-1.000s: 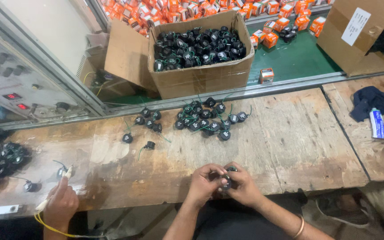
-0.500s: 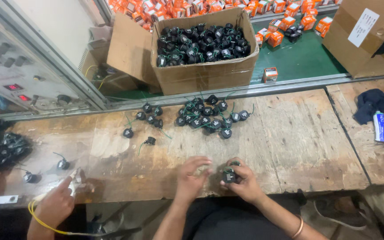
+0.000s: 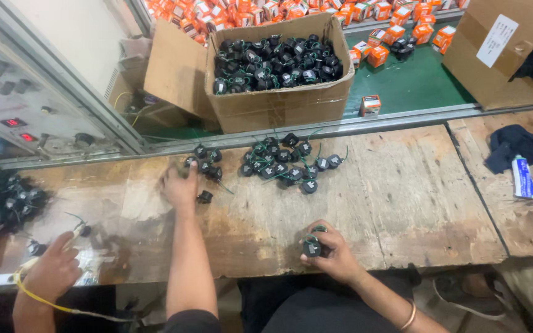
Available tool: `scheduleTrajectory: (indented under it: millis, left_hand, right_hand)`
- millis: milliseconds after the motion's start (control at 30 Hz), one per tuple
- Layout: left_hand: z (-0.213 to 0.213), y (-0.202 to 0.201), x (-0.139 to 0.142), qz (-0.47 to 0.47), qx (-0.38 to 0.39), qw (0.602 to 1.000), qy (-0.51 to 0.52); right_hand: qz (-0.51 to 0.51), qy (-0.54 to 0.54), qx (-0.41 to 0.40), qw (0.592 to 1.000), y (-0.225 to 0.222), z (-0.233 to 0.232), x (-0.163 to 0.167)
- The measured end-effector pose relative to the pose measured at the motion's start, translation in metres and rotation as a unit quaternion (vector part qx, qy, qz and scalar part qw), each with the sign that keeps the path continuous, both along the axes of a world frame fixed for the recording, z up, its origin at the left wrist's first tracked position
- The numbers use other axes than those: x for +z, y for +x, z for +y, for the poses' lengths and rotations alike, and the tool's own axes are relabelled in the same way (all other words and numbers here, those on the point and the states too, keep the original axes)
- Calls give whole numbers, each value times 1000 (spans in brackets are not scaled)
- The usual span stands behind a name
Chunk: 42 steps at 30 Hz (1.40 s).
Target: The person sits at a factory workbench and handles small black wired electrical components one at a time, picking them from the table, working on them with both hands, and placing finished pieces into a cardboard box. The person repeats this cycle continuously across the workbench.
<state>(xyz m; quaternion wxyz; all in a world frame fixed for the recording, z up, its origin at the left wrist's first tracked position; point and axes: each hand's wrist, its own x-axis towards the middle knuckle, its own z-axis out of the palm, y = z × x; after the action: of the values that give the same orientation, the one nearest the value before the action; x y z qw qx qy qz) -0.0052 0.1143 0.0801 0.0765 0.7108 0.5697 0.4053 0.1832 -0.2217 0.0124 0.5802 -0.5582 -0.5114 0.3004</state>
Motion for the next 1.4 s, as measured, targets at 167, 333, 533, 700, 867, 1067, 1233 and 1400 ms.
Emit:
scheduleTrajectory:
  millis: [167, 333, 533, 700, 867, 1067, 1233, 1400]
  left_hand:
    - [-18, 41, -9, -41, -140, 983, -112]
    - [-64, 69, -25, -57, -291, 948, -115]
    - [-96, 58, -52, -136, -368, 917, -66]
    - [-129, 15, -71, -124, -355, 922, -93]
    - [-152, -11, -63, -25, -349, 937, -18]
    - [-158, -11, -52, 1, -354, 934, 44]
    - [-158, -10, -63, -109, -301, 947, 0]
    - [-161, 10, -62, -176, -353, 919, 0]
  right_hand:
    - [-4, 9, 5, 1000, 3, 4, -6]
    - [21, -17, 12, 1000, 2, 4, -9]
    - [28, 7, 23, 999, 6, 1, -9]
    - [60, -15, 38, 997, 5, -1, -8]
    - [26, -25, 29, 999, -1, -4, -2]
    - [26, -34, 43, 998, 0, -6, 5]
    - [15, -8, 50, 999, 3, -4, 0]
    - [68, 19, 39, 997, 9, -4, -7]
